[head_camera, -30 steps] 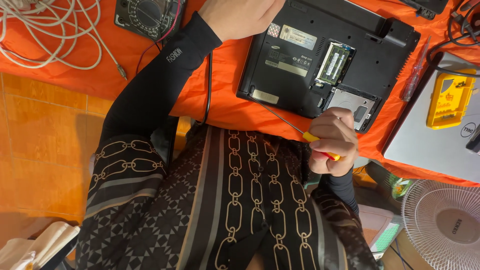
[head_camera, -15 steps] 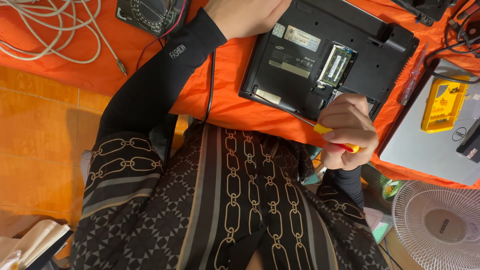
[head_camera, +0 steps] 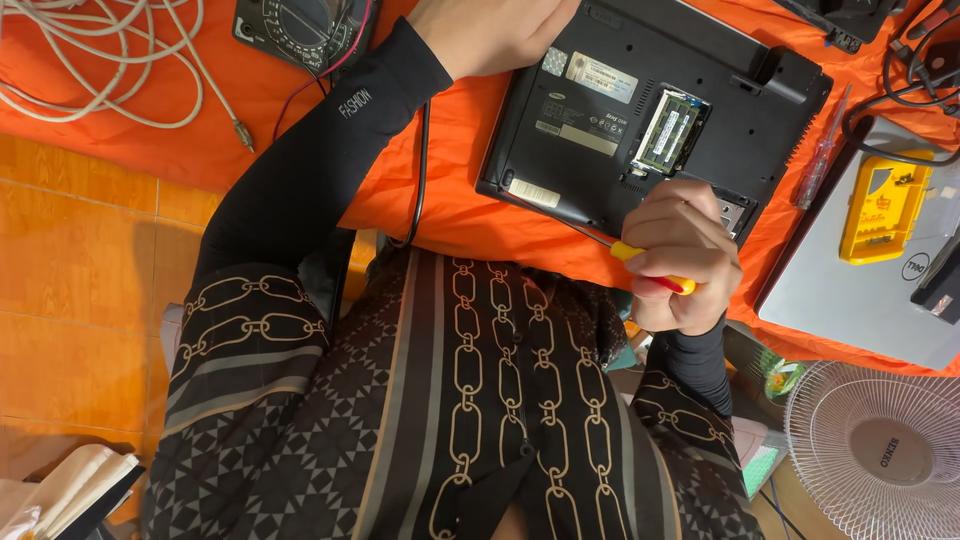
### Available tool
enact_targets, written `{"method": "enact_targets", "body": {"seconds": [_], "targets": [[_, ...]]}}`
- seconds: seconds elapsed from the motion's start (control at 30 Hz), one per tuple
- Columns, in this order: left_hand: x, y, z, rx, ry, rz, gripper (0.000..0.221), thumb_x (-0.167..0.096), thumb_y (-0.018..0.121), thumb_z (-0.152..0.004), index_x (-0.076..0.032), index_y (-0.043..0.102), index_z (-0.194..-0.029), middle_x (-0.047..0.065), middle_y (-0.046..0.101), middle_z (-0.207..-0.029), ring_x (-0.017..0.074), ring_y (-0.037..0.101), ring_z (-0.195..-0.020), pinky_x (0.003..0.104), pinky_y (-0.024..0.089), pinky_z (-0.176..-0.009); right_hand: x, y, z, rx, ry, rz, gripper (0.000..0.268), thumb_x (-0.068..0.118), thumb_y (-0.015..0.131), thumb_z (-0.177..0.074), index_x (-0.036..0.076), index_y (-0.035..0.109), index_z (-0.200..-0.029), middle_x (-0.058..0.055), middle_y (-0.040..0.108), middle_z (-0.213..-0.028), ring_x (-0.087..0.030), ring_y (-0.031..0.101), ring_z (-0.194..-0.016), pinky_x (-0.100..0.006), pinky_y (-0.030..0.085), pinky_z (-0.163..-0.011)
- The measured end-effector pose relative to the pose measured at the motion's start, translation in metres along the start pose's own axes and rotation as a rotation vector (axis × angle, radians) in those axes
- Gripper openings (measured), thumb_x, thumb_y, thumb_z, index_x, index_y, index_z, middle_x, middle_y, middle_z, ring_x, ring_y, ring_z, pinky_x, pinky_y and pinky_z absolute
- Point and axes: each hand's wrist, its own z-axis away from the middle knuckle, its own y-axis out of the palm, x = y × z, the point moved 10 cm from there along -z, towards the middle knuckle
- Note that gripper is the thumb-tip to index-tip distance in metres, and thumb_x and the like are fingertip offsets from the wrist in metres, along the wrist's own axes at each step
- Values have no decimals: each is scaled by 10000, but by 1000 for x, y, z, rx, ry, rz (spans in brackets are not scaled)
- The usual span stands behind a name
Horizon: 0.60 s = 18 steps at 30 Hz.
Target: Disassembling a laptop on a repair bench using a screwdriver.
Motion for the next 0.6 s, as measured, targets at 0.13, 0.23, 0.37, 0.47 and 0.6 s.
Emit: {"method": "enact_targets", "body": {"seconds": [0.13, 0.23, 0.37, 0.47, 0.6], "targets": [[-1, 4, 1, 24, 22, 27, 170, -93, 562, -1083, -45, 675, -965, 82, 647, -699, 202, 583, -500, 296, 443, -437, 3, 4, -8, 61, -8, 1, 247, 293, 613, -1064, 80, 489, -1038, -98, 633, -806, -295, 640, -755, -450, 528, -837], [-1, -3, 1, -22, 24, 63, 171, -84, 565, -1088, -40, 671, -961, 85, 641, -696, 201, 587, -513, 300, 446, -459, 3, 7, -11, 107, -10, 2, 174, 179, 643, -1066, 75, 506, -1043, -104, 639, -824, -306, 636, -768, -442, 532, -824], [-1, -2, 0, -9, 15, 110, 218, -65, 561, -1090, -26, 656, -897, 93, 625, -691, 207, 581, -526, 312, 438, -478, 7, 11, -19, 154, -66, 13, 204, 201, 670, -1032, 66, 517, -1043, -107, 646, -829, -315, 647, -777, -461, 537, -860], [2, -1, 0, 10, -15, 140, 171, -62, 567, -1069, -49, 661, -928, 92, 627, -693, 202, 574, -515, 315, 433, -478, 14, 15, -27, 193, -102, 21, 240, 246, 662, -1018, 59, 514, -1041, -107, 650, -837, -304, 662, -783, -484, 528, -887], [-7, -14, 6, -111, 89, 36, 188, -54, 563, -1066, -63, 668, -910, 47, 631, -734, 164, 591, -566, 276, 455, -523, 20, 22, -39, 285, -134, 43, 227, 240, 673, -1011, 59, 537, -1010, -89, 647, -834, -306, 663, -799, -476, 523, -876]]}}
